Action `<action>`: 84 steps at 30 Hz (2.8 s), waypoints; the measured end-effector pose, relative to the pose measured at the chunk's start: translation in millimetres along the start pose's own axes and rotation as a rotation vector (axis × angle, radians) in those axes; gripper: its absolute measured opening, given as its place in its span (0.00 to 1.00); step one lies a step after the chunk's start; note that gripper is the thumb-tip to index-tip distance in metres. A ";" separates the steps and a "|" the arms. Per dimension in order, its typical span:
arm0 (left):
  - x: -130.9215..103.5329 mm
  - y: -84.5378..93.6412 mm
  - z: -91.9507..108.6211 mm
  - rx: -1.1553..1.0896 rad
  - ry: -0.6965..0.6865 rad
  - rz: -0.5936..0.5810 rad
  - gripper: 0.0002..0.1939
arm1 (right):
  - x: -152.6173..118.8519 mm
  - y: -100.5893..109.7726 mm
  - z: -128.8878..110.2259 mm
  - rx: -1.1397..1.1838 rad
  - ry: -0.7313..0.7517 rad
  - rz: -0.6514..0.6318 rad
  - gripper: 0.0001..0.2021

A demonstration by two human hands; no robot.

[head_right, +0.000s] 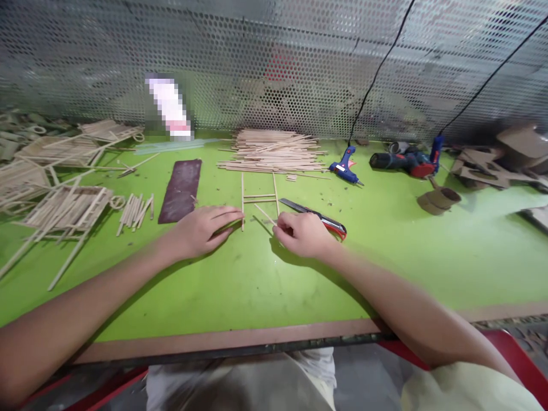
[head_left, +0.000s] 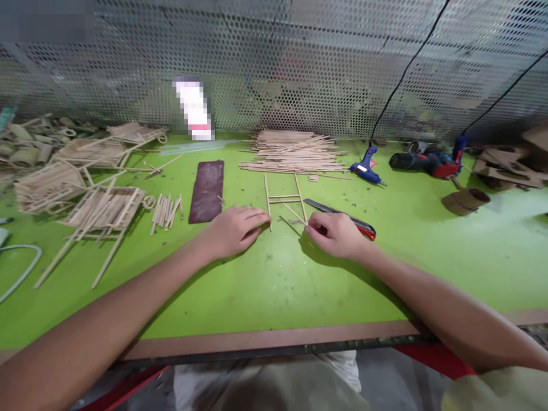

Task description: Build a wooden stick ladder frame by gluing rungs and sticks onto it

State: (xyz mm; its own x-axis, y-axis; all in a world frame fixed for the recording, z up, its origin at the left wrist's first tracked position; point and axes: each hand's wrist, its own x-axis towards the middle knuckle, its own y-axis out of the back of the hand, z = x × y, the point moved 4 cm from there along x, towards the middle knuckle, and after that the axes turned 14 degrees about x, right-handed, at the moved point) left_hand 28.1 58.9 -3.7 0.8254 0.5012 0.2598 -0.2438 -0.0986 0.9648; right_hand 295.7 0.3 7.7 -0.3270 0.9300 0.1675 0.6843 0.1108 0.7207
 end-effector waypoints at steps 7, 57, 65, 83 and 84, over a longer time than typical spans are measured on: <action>4.0 -3.6 3.0 -0.008 -0.084 -0.022 0.20 | 4.2 -2.6 -1.0 0.055 -0.049 -0.014 0.16; 2.9 -3.6 12.3 -0.018 -0.148 0.050 0.22 | -13.2 -28.4 -28.4 0.069 0.440 -0.433 0.27; 0.7 -4.7 17.9 -0.092 -0.151 0.040 0.20 | -16.5 -29.7 -31.5 -0.078 0.458 -0.403 0.26; -2.7 2.0 12.8 -0.126 -0.070 -0.123 0.20 | -19.4 -27.1 -38.5 -0.223 0.577 -0.294 0.19; -2.9 2.1 12.6 -0.121 -0.072 -0.124 0.20 | -18.5 -24.9 -37.4 -0.249 0.584 -0.256 0.18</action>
State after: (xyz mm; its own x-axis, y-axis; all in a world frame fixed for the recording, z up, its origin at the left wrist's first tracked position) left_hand 31.7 46.3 -1.9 0.8864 0.4395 0.1454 -0.1936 0.0666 0.9788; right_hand 260.3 -32.8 11.9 -0.8045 0.5358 0.2564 0.3914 0.1534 0.9074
